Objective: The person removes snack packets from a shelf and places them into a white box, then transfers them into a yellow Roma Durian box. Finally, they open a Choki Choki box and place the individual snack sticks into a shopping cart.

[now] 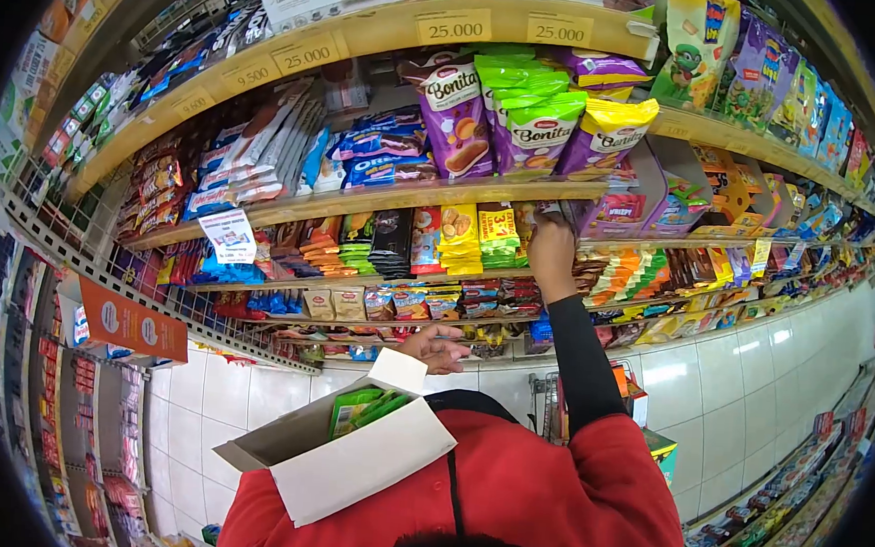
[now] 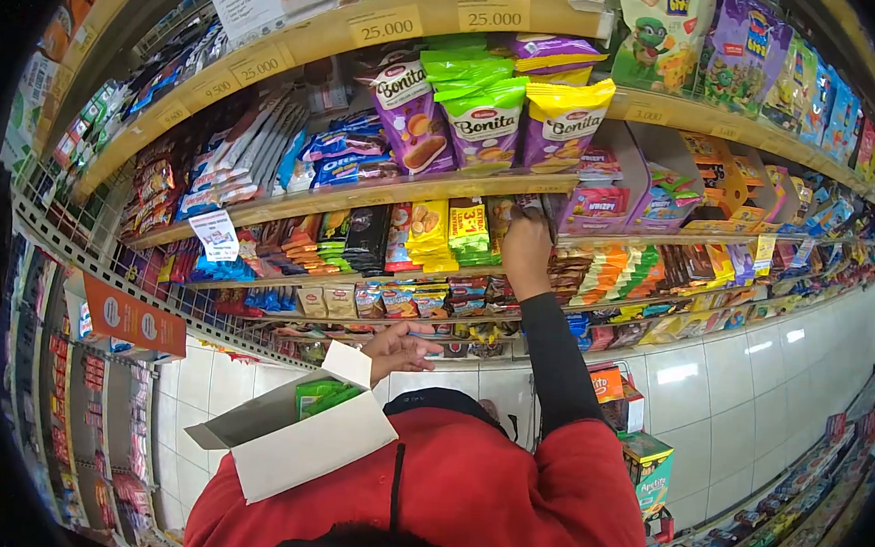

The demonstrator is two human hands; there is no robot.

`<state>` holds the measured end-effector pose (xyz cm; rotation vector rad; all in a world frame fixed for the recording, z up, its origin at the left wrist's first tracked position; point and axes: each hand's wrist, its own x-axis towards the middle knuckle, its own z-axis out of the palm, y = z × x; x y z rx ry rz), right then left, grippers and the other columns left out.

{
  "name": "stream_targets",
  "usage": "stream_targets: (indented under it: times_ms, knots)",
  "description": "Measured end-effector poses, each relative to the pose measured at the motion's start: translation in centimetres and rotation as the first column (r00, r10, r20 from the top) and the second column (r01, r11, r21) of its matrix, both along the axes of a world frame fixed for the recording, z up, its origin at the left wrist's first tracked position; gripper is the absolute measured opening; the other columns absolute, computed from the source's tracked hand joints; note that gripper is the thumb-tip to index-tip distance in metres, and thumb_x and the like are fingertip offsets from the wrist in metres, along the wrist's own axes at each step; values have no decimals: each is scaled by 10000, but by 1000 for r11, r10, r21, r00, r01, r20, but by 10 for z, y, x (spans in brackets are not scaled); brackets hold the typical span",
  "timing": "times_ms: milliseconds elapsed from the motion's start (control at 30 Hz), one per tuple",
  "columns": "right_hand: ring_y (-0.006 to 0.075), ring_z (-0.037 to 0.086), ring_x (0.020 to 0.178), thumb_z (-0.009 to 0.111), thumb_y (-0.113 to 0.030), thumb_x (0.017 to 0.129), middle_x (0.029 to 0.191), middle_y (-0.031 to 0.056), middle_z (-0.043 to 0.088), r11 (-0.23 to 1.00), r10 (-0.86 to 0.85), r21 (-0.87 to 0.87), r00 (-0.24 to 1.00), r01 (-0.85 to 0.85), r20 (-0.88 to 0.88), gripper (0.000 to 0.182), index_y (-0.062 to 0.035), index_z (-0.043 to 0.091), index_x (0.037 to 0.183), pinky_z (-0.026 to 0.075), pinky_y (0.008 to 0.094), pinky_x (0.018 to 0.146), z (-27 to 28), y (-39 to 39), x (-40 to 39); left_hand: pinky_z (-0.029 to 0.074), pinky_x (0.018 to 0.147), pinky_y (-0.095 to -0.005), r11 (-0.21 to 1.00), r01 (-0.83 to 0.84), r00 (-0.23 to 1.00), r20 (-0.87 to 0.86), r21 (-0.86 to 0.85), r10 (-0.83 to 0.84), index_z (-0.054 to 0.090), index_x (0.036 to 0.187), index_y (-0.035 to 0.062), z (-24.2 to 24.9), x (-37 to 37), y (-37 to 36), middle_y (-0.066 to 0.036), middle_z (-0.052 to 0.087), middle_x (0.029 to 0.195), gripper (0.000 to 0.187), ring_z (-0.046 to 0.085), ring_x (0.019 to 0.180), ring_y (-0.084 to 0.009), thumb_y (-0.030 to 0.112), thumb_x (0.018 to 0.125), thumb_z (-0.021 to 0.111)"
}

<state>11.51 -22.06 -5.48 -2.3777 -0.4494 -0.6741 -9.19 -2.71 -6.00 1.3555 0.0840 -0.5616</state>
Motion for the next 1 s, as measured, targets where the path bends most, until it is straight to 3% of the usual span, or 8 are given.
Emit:
stream_targets:
  times_ms: [167, 233, 300, 367, 433, 533, 633, 1000]
  knots:
    - [353, 566, 761, 513, -21, 705, 813, 229, 575, 985, -99, -120, 980, 121, 175, 157, 49, 621, 795, 462, 422, 670, -1, 8, -2, 453, 844, -318, 997, 57, 998, 9, 46, -57, 359, 1239, 89, 3, -6, 0, -120, 543, 1166, 442, 583, 958, -192, 275, 879, 538]
    - [353, 551, 754, 510, -21, 711, 778, 225, 575, 948, -161, -313, 940, 62, -300, 137, 49, 615, 765, 451, 407, 696, 20, 4, -12, 456, 826, -307, 994, 89, 996, 25, 66, -91, 375, 1229, 85, 4, -10, -2, -108, 557, 1148, 421, 596, 911, -177, 266, 884, 533]
    - [329, 551, 766, 509, -7, 735, 796, 203, 592, 928, -141, -327, 981, 179, 135, 125, 40, 619, 769, 429, 418, 708, 10, -3, -13, 472, 786, -296, 984, 139, 990, 6, 109, -141, 396, 1210, 79, 5, -10, -3, -94, 569, 1124, 406, 602, 877, -161, 269, 881, 539]
    - [304, 567, 730, 560, -6, 738, 805, 162, 605, 990, 73, 103, 968, -100, 242, 114, 16, 633, 822, 447, 380, 669, 78, 3, -69, 489, 716, -265, 987, 150, 988, 53, -53, -148, 442, 1164, 65, -24, -15, -2, -78, 587, 1078, 381, 602, 821, -139, 276, 869, 560]
    - [284, 575, 674, 612, -12, 727, 795, 127, 604, 801, 390, 505, 920, -322, -32, 141, -7, 639, 866, 458, 331, 616, 130, 16, -124, 488, 704, -250, 993, 119, 992, -38, 9, -119, 467, 1130, 59, -15, -18, -5, -76, 596, 1044, 345, 598, 786, -130, 256, 865, 569]
    - [246, 591, 677, 620, -18, 723, 850, 117, 601, 413, 905, 271, 425, -870, -14, 170, -1, 630, 891, 476, 304, 625, 185, 38, -186, 482, 718, -286, 972, 235, 969, -80, 13, -234, 499, 1083, 43, -25, -24, -8, -76, 603, 966, 371, 593, 802, -144, 266, 815, 624]
    - [253, 594, 830, 614, -25, 697, 987, 121, 588, 17, 965, 16, 13, -1000, -261, 262, -12, 603, 958, 489, 322, 730, 203, 74, -224, 480, 722, -290, 957, 289, 956, -57, 11, -288, 501, 1081, 42, -23, -37, -4, -78, 603, 964, 375, 592, 807, -149, 268, 808, 626]
    - [238, 525, 963, 538, -42, 704, 1001, 102, 542, 55, 835, -443, 285, -895, -472, 351, 29, 532, 1048, 471, 310, 785, 213, 106, -326, 473, 734, -306, 875, 469, 871, 100, 122, -480, 509, 1071, 37, 1, -105, 15, -85, 603, 957, 393, 590, 827, -169, 277, 786, 633]
